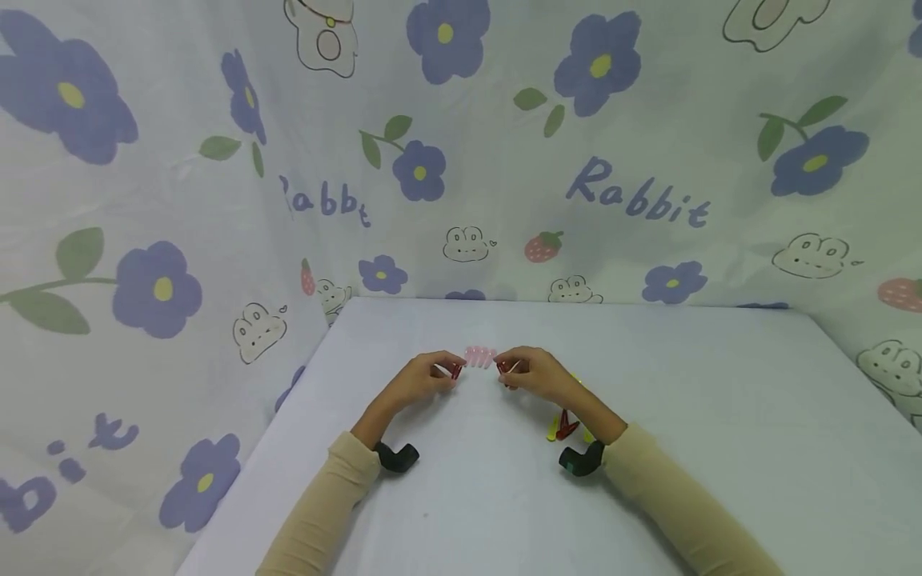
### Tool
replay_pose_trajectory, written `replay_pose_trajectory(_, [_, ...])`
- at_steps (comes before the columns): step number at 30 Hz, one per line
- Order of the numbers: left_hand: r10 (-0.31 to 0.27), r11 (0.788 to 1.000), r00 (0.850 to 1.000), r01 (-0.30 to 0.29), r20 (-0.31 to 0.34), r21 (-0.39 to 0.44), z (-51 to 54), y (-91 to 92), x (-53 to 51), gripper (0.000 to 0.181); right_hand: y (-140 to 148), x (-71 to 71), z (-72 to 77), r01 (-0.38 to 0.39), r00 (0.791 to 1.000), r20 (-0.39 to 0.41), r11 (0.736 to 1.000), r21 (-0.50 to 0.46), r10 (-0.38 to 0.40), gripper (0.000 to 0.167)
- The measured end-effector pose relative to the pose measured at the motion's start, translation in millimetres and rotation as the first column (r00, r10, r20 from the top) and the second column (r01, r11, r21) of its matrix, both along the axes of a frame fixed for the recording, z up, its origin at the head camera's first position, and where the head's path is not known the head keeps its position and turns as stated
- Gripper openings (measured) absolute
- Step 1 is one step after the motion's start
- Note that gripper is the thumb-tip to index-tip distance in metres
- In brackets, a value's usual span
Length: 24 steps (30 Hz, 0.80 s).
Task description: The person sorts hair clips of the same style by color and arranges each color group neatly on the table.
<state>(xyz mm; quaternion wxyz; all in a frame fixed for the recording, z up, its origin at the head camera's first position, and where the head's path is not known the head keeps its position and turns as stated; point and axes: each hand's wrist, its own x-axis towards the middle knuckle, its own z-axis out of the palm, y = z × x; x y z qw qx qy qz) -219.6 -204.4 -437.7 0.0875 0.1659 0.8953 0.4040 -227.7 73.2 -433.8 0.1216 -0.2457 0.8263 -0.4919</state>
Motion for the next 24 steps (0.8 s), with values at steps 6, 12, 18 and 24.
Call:
replay_pose_trajectory(6, [0.016, 1.000, 1.000, -0.016, -0.021, 0.002, -3.1, 0.9, -0.7, 0.036, -18, -3.2, -6.6, 0.021, 1.000, 0.003, 1.000, -0.010, -0.021, 0.038])
replay_pose_trajectory(12, [-0.033, 0.999, 0.997, 0.031, -0.074, -0.030, -7.1, -1.1, 0.3, 0.036, -37, -0.3, -9.1, -0.007, 0.998, -0.056, 0.996, 0.090, 0.012, 0.038])
replay_pose_trajectory(18, [-0.082, 0.995, 0.987, 0.073, -0.138, -0.067, -14.1, -0.9, -0.7, 0.039, -50, 1.6, -15.8, 0.002, 0.991, -0.130, 0.991, 0.136, 0.016, 0.039])
replay_pose_trajectory(24, [-0.092, 0.990, 0.977, 0.069, -0.191, -0.125, -18.9, -1.0, -0.7, 0.044, -53, 7.4, -24.1, 0.041, 0.971, -0.237, 0.977, 0.209, 0.010, 0.037])
